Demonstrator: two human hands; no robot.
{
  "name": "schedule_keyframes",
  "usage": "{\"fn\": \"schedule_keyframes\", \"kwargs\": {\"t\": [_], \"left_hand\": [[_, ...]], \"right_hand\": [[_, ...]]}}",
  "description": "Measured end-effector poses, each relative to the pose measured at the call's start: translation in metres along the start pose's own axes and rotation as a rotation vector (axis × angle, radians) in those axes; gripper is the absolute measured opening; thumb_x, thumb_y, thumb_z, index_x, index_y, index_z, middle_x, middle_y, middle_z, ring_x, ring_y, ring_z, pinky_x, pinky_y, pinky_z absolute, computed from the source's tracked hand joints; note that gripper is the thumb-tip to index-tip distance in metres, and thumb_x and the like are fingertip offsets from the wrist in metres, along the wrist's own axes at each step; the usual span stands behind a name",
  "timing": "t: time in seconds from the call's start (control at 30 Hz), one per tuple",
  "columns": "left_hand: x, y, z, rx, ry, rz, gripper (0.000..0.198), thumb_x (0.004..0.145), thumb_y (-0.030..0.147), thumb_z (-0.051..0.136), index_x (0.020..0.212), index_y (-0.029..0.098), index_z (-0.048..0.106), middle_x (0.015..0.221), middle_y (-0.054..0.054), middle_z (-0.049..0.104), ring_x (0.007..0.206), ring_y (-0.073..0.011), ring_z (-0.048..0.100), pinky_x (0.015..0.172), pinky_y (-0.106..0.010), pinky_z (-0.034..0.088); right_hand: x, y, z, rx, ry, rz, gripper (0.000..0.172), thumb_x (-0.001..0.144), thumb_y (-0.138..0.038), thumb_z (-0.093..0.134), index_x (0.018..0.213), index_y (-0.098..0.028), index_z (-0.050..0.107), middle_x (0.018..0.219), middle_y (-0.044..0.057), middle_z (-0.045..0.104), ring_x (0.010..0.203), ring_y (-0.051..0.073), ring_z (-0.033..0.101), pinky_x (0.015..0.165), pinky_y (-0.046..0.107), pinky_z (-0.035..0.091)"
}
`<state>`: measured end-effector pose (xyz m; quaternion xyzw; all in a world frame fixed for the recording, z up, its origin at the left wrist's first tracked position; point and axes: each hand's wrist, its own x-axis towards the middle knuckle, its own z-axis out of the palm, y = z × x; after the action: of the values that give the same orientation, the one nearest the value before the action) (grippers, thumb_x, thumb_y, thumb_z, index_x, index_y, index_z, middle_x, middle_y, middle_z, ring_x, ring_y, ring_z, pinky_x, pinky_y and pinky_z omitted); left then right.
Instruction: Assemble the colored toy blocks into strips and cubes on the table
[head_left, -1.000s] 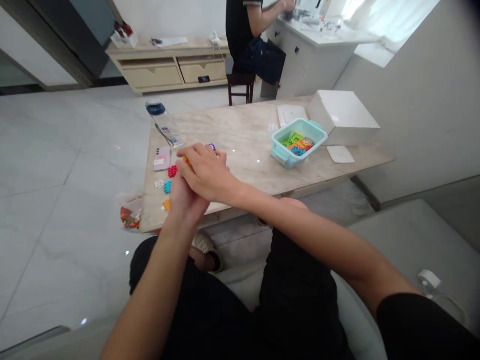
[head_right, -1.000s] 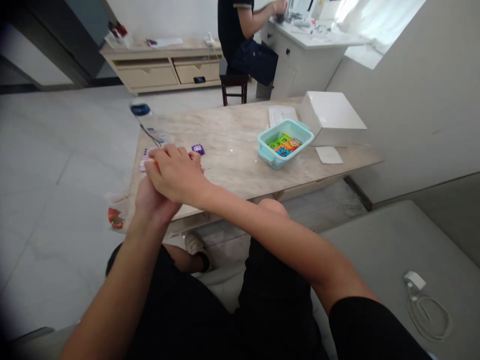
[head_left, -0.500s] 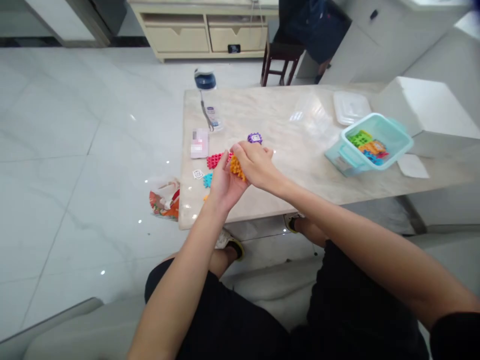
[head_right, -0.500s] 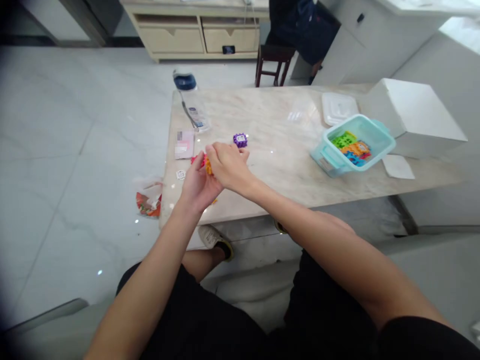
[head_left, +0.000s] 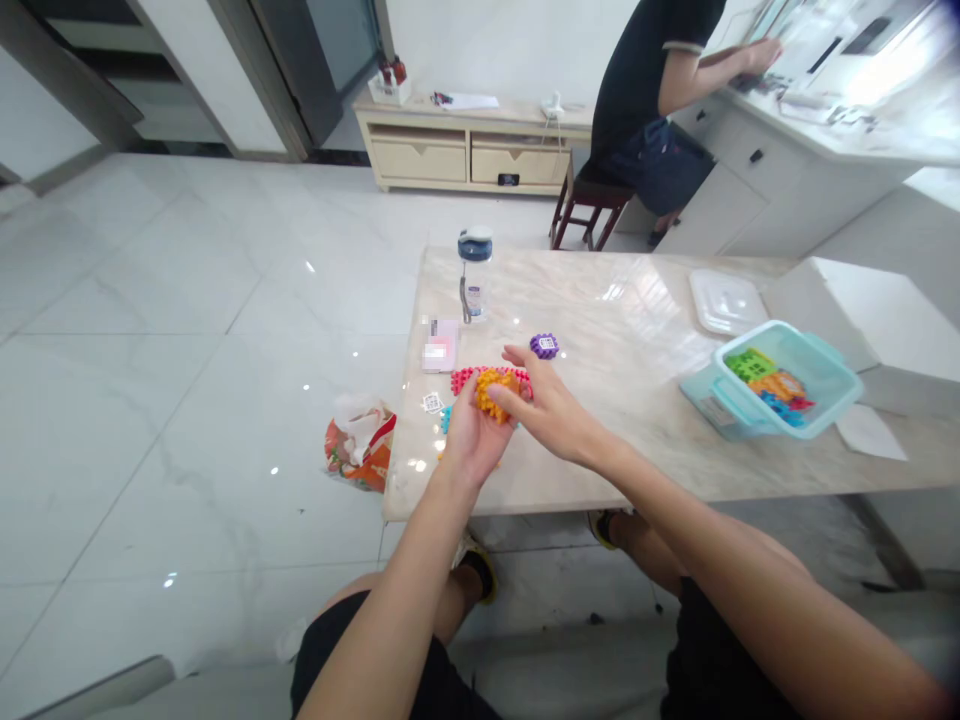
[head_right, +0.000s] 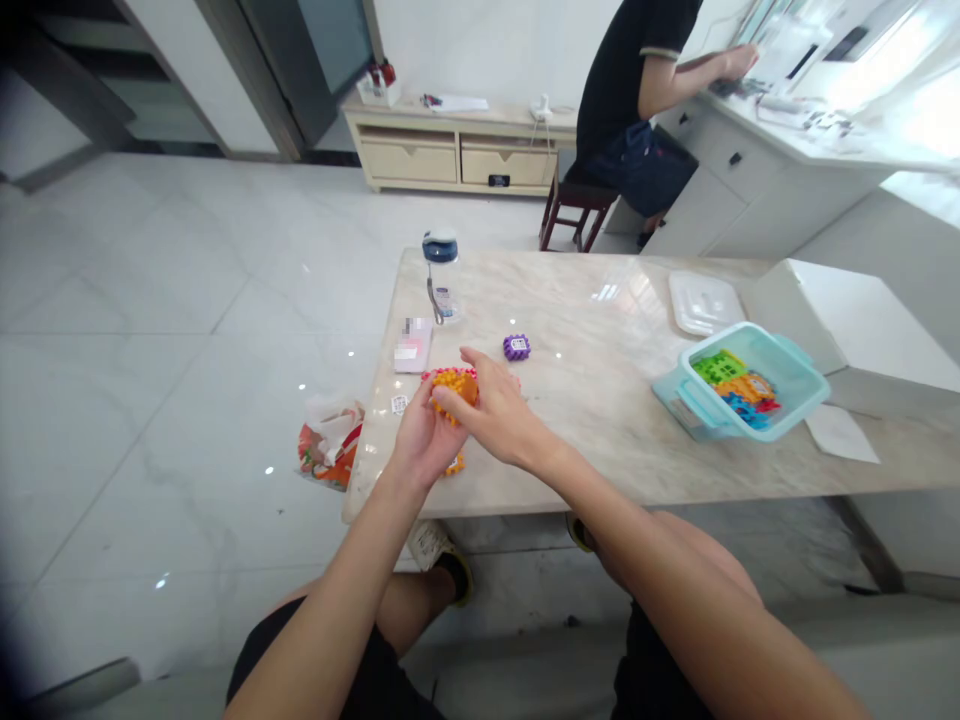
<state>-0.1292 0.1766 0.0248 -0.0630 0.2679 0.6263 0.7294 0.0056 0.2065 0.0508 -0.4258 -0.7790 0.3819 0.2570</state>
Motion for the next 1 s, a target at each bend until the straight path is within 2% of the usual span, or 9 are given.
{"fn": "schedule_keyframes", "kwargs": {"t": [0.1, 0.2, 0.3, 0.37, 0.53, 0.67, 0.77, 0.87, 1.0], "left_hand": [[0.000, -0.004, 0.001, 0.018, 0.034, 0.006, 0.037, 0.113, 0.034, 0.046, 0.105, 0.013, 0.075, 0.098, -0.012, 0.081, 0.098, -0.0245, 0.080, 0.098, -0.041, 0.066], [0.000, -0.013, 0.005, 0.059, 0.033, -0.009, 0.033, 0.112, 0.032, 0.048, 0.114, 0.014, 0.075, 0.100, -0.011, 0.082, 0.099, -0.0241, 0.081, 0.099, -0.041, 0.066], [-0.001, -0.025, 0.010, 0.113, -0.019, -0.027, 0.035, 0.113, 0.030, 0.046, 0.121, 0.013, 0.075, 0.110, -0.012, 0.083, 0.109, -0.0246, 0.080, 0.103, -0.039, 0.064], [-0.002, -0.031, 0.014, 0.149, -0.038, -0.021, 0.036, 0.113, 0.030, 0.045, 0.118, 0.012, 0.076, 0.113, -0.013, 0.083, 0.112, -0.0246, 0.080, 0.106, -0.038, 0.062], [-0.007, -0.039, 0.019, 0.227, -0.005, 0.008, 0.039, 0.116, 0.033, 0.043, 0.112, 0.013, 0.076, 0.107, -0.011, 0.083, 0.105, -0.0230, 0.081, 0.101, -0.036, 0.064], [-0.009, -0.039, 0.020, 0.216, -0.046, 0.024, 0.039, 0.115, 0.039, 0.047, 0.116, 0.013, 0.077, 0.108, -0.011, 0.083, 0.095, -0.0202, 0.080, 0.090, -0.031, 0.066], [-0.011, -0.036, 0.018, 0.226, -0.093, 0.006, 0.038, 0.113, 0.043, 0.055, 0.116, 0.013, 0.077, 0.109, -0.011, 0.083, 0.093, -0.0199, 0.080, 0.083, -0.028, 0.065], [-0.014, -0.033, 0.015, 0.267, -0.142, -0.011, 0.037, 0.111, 0.045, 0.060, 0.117, 0.013, 0.077, 0.112, -0.013, 0.083, 0.097, -0.0216, 0.081, 0.083, -0.028, 0.065], [-0.015, -0.030, 0.010, 0.347, -0.184, -0.049, 0.040, 0.110, 0.047, 0.062, 0.118, 0.012, 0.078, 0.111, -0.015, 0.083, 0.098, -0.0247, 0.081, 0.084, -0.032, 0.066]], "right_hand": [[-0.014, 0.012, -0.011, -0.131, -0.059, -0.100, 0.093, 0.094, -0.055, 0.080, 0.170, -0.024, 0.036, 0.169, 0.021, 0.047, 0.161, 0.039, 0.042, 0.132, 0.064, 0.034], [-0.022, 0.023, -0.016, -0.219, -0.091, -0.163, 0.102, 0.091, -0.050, 0.086, 0.172, -0.022, 0.031, 0.167, 0.023, 0.049, 0.159, 0.040, 0.044, 0.131, 0.066, 0.036], [-0.023, 0.028, -0.021, -0.264, -0.098, -0.195, 0.098, 0.092, -0.046, 0.086, 0.170, -0.019, 0.034, 0.162, 0.025, 0.053, 0.155, 0.040, 0.050, 0.128, 0.063, 0.042], [-0.022, 0.029, -0.026, -0.294, -0.092, -0.220, 0.092, 0.091, -0.045, 0.088, 0.166, -0.017, 0.041, 0.158, 0.025, 0.057, 0.151, 0.040, 0.055, 0.126, 0.062, 0.045], [-0.024, 0.027, -0.039, -0.333, -0.079, -0.288, 0.080, 0.091, -0.044, 0.089, 0.155, -0.014, 0.051, 0.150, 0.022, 0.064, 0.143, 0.038, 0.062, 0.122, 0.056, 0.052], [-0.022, 0.025, -0.044, -0.349, -0.054, -0.342, 0.081, 0.092, -0.046, 0.087, 0.156, -0.014, 0.049, 0.156, 0.025, 0.060, 0.147, 0.038, 0.060, 0.124, 0.057, 0.050], [-0.018, 0.021, -0.047, -0.358, -0.047, -0.374, 0.074, 0.098, -0.051, 0.081, 0.156, -0.015, 0.051, 0.150, 0.023, 0.065, 0.139, 0.037, 0.066, 0.119, 0.057, 0.054], [-0.015, 0.017, -0.051, -0.374, -0.030, -0.383, 0.071, 0.099, -0.058, 0.077, 0.152, -0.016, 0.055, 0.142, 0.021, 0.070, 0.132, 0.038, 0.069, 0.114, 0.057, 0.055], [-0.018, 0.014, -0.057, -0.366, -0.074, -0.360, 0.065, 0.097, -0.062, 0.078, 0.144, -0.020, 0.060, 0.134, 0.017, 0.074, 0.123, 0.036, 0.073, 0.108, 0.054, 0.058]]}}
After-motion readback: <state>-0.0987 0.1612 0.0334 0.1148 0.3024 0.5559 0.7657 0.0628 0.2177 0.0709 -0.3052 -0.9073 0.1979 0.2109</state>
